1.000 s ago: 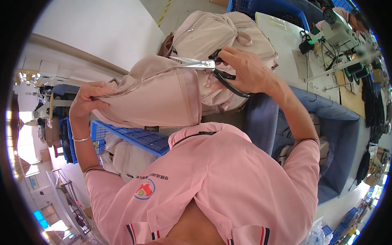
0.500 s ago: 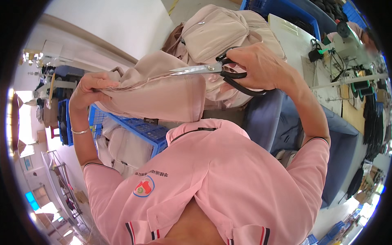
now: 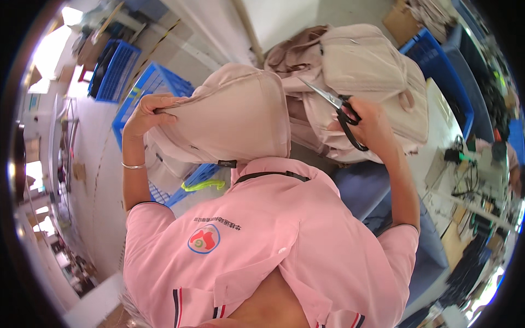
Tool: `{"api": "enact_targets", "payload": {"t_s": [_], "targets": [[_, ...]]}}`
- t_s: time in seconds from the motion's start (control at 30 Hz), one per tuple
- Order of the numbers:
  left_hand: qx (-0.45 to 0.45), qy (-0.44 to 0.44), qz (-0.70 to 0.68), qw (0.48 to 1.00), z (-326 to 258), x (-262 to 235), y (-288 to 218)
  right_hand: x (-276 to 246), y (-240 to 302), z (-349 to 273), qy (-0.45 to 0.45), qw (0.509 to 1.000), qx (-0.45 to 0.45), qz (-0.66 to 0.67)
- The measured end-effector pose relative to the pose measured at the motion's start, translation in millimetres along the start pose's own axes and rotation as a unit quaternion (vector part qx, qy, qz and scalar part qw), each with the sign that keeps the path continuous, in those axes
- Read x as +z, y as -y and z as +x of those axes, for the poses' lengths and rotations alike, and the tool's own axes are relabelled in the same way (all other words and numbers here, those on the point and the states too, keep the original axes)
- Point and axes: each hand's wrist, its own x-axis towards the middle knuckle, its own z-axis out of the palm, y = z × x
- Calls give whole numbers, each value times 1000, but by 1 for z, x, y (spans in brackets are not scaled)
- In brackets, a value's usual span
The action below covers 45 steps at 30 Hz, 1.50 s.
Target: Trimming loose threads from backpacks using scissors.
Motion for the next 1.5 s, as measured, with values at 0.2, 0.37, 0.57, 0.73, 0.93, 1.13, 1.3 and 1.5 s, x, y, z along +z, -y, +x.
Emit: {"api": "enact_targets", "payload": {"t_s": [0.2,0.37,0.57,0.73,0.93,1.13,1.3,1.5], "targets": [[-101,-335,-79,933,-132,-2,68,35,-8,12,52,998,18,-22],[39,-658,-164,734,-199,-30,72,50,-8,13,65,996,56,-11],[5,-745,5,667,-249,-155,167,61,-26,2,47,994,99,-17],[-340,-711,196,583,-199,-202,282,67,-27,-22,30,984,175,31],[-94,-146,67,982,101,6,290,84,-26,-78,-21,953,300,40],[217,-42,159,962,296,228,110,91,-7,-122,-90,918,383,51],[226,-70,298,925,387,281,119,106,12,-162,-165,869,461,68],[251,-24,273,928,411,251,121,136,26,-206,-239,784,557,134]]}}
